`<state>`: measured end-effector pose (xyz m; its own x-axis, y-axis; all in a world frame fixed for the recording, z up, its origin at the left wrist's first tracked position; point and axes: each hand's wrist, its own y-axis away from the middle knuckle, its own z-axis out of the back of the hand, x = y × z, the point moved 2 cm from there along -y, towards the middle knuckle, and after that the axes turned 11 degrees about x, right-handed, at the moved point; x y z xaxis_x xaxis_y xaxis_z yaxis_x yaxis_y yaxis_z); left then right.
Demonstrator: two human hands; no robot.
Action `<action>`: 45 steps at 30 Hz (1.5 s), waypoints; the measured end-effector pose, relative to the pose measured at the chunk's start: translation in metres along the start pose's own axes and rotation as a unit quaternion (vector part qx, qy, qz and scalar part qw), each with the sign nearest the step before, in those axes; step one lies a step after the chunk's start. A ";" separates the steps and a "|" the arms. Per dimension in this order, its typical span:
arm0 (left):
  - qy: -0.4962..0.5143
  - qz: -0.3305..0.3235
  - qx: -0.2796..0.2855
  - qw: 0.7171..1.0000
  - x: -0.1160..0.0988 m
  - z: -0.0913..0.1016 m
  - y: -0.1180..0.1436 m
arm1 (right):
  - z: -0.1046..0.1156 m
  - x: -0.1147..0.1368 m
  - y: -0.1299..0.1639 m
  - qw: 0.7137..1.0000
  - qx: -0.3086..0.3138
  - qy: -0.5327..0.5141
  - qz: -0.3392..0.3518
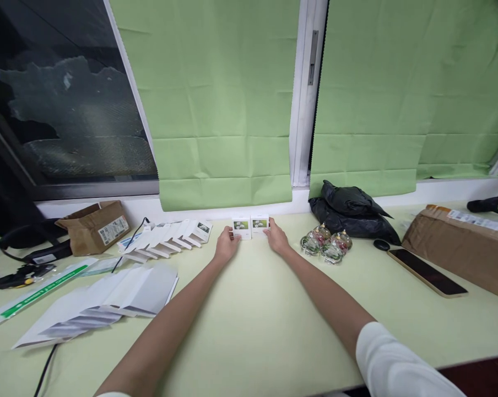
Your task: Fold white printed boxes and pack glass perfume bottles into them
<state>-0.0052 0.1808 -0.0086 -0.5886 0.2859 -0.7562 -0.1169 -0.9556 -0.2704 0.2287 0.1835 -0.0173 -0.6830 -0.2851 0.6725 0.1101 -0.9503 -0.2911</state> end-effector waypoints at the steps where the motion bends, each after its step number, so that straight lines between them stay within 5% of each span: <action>1: -0.003 -0.001 0.001 1.000 0.000 -0.001 -0.001 | -0.001 -0.001 0.000 1.000 -0.001 -0.005 0.004; 13: -0.024 0.025 -0.008 0.999 0.004 -0.003 -0.009 | 0.005 -0.011 0.002 0.998 0.011 -0.062 0.032; 27: 0.019 0.072 -0.045 0.996 -0.001 -0.002 0.002 | -0.001 -0.003 0.011 0.993 -0.091 -0.066 -0.047; 45: 0.139 -0.014 0.105 0.985 0.022 -0.019 -0.022 | -0.002 -0.026 -0.007 0.981 -0.069 -0.174 -0.052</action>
<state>-0.0007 0.2092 -0.0308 -0.3442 0.2923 -0.8922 -0.3101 -0.9324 -0.1858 0.2438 0.1982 -0.0338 -0.3943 -0.2365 0.8880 -0.0627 -0.9572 -0.2827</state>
